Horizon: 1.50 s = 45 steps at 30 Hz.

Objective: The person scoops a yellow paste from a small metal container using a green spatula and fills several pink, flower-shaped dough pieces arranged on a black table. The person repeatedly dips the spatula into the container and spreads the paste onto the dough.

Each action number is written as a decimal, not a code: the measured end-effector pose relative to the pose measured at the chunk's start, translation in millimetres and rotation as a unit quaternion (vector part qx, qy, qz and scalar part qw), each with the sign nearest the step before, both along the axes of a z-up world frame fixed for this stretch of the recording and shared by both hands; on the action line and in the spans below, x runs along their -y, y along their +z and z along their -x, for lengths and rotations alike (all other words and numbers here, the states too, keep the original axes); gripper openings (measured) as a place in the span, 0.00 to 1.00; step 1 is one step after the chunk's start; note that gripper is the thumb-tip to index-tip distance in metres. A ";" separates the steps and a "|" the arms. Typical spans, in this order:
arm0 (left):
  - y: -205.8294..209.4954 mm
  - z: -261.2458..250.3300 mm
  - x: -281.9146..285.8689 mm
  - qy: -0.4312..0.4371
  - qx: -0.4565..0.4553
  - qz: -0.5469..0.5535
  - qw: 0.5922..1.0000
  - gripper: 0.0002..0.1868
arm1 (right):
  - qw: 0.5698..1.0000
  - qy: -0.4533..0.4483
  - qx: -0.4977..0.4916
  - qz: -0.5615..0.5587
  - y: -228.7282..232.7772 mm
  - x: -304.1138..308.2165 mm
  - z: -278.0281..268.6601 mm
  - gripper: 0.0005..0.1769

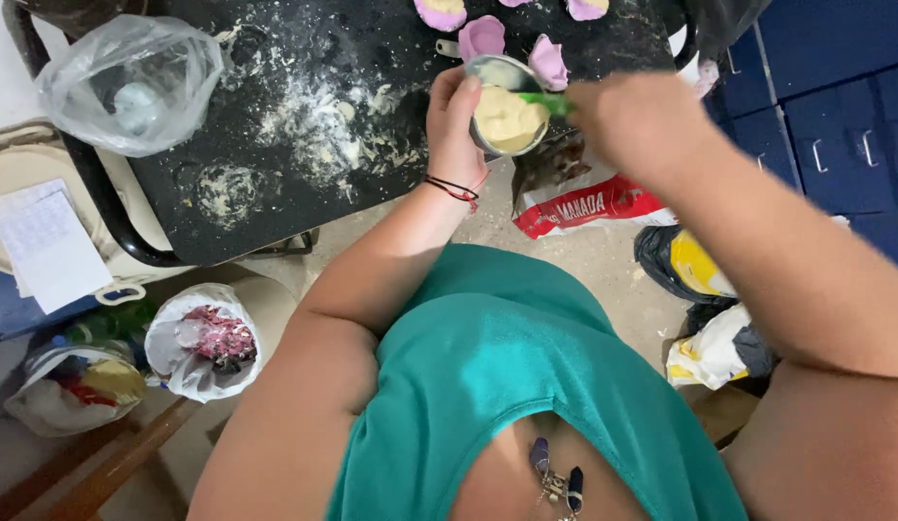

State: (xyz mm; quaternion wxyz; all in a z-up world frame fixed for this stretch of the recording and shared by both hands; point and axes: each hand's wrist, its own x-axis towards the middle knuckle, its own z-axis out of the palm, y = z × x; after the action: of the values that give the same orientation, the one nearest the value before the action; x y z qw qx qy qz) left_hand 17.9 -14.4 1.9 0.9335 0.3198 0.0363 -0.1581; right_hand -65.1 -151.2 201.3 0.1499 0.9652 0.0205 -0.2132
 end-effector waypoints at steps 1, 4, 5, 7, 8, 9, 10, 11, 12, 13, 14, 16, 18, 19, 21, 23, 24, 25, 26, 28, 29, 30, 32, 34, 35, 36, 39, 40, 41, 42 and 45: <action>1.7 0.0 0.5 0.001 0.000 0.001 1.000 0.20 | 1.000 0.001 0.000 0.001 0.8 -14.7 0.3 0.15; 7.0 2.5 1.3 0.044 -0.051 -0.015 0.998 0.25 | 0.992 -0.110 -0.050 -0.043 -6.1 -45.8 -1.5 0.19; 9.0 3.6 2.2 0.038 -0.023 0.010 0.999 0.33 | 0.986 -0.150 -0.050 -0.051 -14.4 -47.3 -5.0 0.21; 8.5 9.1 3.4 0.032 0.004 0.034 0.999 0.41 | 0.979 -0.191 -0.051 -0.059 -32.2 -43.3 -8.4 0.25; 6.7 11.0 5.0 0.004 0.009 0.042 0.999 0.36 | 0.993 -0.114 0.020 -0.006 -41.1 -37.0 -10.2 0.24; 4.9 12.9 6.5 -0.024 0.013 0.049 0.998 0.32 | 0.994 -0.036 0.092 0.047 -49.9 -30.8 -12.0 0.24; 4.0 12.1 5.3 -0.024 0.012 0.048 0.998 0.32 | 0.994 -0.036 0.091 0.046 -56.5 -14.9 -12.5 0.24; 3.1 11.3 3.8 -0.031 0.023 0.075 0.996 0.27 | 0.980 0.038 0.183 0.066 -63.3 0.8 -13.0 0.22; 2.6 9.4 3.7 -0.038 0.035 0.104 0.993 0.25 | 0.951 0.111 0.274 0.086 -69.4 17.2 -14.1 0.21; 0.8 7.9 -0.3 -0.038 0.035 0.104 0.993 0.25 | 0.951 0.110 0.274 0.087 -54.0 1.2 -10.3 0.21; 0.1 3.2 -3.1 -0.023 0.026 0.085 0.996 0.26 | 0.988 0.053 0.133 0.057 -37.4 -13.8 -9.8 0.08; 0.4 -2.4 -4.0 -0.007 0.017 0.066 0.998 0.27 | 1.000 -0.009 -0.011 0.028 -22.9 -33.4 -9.6 0.07; 0.0 -1.1 -1.7 -0.014 -0.026 0.011 0.999 0.29 | 0.998 0.038 0.033 0.033 -29.3 -43.8 -7.5 0.03; 1.1 3.3 -2.8 -0.016 -0.028 0.008 0.999 0.29 | 0.998 0.036 0.031 0.031 -32.3 -34.8 -12.2 0.03; 6.8 5.6 -0.7 -0.054 -0.002 0.105 0.993 0.25 | 0.987 0.039 0.148 0.050 -34.4 -13.8 -26.7 0.07; 4.0 0.2 -7.6 -0.027 -0.024 0.065 0.997 0.26 | 0.998 0.003 0.028 0.062 -6.8 -43.2 -24.6 0.06; 3.6 -4.0 -7.7 -0.003 -0.046 0.028 0.999 0.26 | 0.992 -0.039 -0.091 0.079 8.3 -55.5 -23.8 0.09; 0.1 -7.5 -3.6 -0.002 -0.043 0.030 0.999 0.26 | 0.992 -0.038 -0.087 0.081 -6.5 -47.4 -20.9 0.09; -5.2 -6.1 -1.8 0.001 -0.030 0.046 0.998 0.25 | 0.996 0.051 0.028 0.064 -23.2 -41.0 -14.1 0.06; -5.1 -0.1 -0.9 0.000 -0.020 0.061 0.998 0.23 | 0.980 0.132 0.143 0.046 -44.9 -22.0 -12.2 0.04; 1.0 3.9 -2.3 -0.025 0.006 0.071 0.997 0.23 | 0.972 0.114 0.195 0.071 -49.2 -9.7 -17.3 0.02; 8.5 2.9 -4.4 -0.046 0.036 0.082 0.995 0.22 | 0.958 0.100 0.250 0.096 -52.5 2.1 -27.5 0.08; 10.4 -1.1 -9.5 -0.026 0.013 0.056 0.998 0.25 | 0.988 0.061 0.114 0.082 -20.0 -33.8 -17.8 0.04; 8.3 -4.0 -6.9 -0.009 -0.012 0.031 0.999 0.28 | 0.997 0.015 -0.026 0.068 -5.3 -49.6 -16.4 0.05; 4.2 -2.9 -2.9 -0.022 -0.017 0.060 0.998 0.27 | 0.997 0.033 0.014 0.067 -7.6 -48.3 -19.0 0.03; -0.8 1.4 -0.2 -0.038 -0.026 0.089 0.995 0.25 | 0.995 0.049 0.050 0.065 -10.8 -48.1 -19.0 0.06; 10.8 5.6 -7.7 -0.061 0.004 0.052 0.997 0.25 | 0.985 0.037 0.144 0.087 -28.4 -12.6 -24.3 0.11; 10.5 2.1 -9.0 -0.059 0.007 0.053 0.997 0.25 | 0.984 0.039 0.147 0.089 -29.9 -21.9 -17.3 0.11; 10.2 -1.4 -10.0 -0.040 0.006 0.032 0.999 0.25 | 0.990 0.061 0.109 0.071 -31.6 -30.9 -10.3 0.04; 9.0 -1.2 -11.1 -0.023 0.001 0.010 1.000 0.25 | 0.993 0.081 0.068 0.051 -34.2 -39.8 -0.2 0.08; -2.9 8.3 2.2 -0.049 -0.003 0.078 0.996 0.24 | 0.991 0.055 0.091 0.084 -21.8 -31.6 -20.3 0.05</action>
State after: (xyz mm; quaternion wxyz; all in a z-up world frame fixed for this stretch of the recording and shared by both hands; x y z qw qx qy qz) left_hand 9.6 -16.6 -1.0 0.9467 0.2468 0.0107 -0.2067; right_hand -44.8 -119.6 179.5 0.2427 0.9622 0.0419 -0.1166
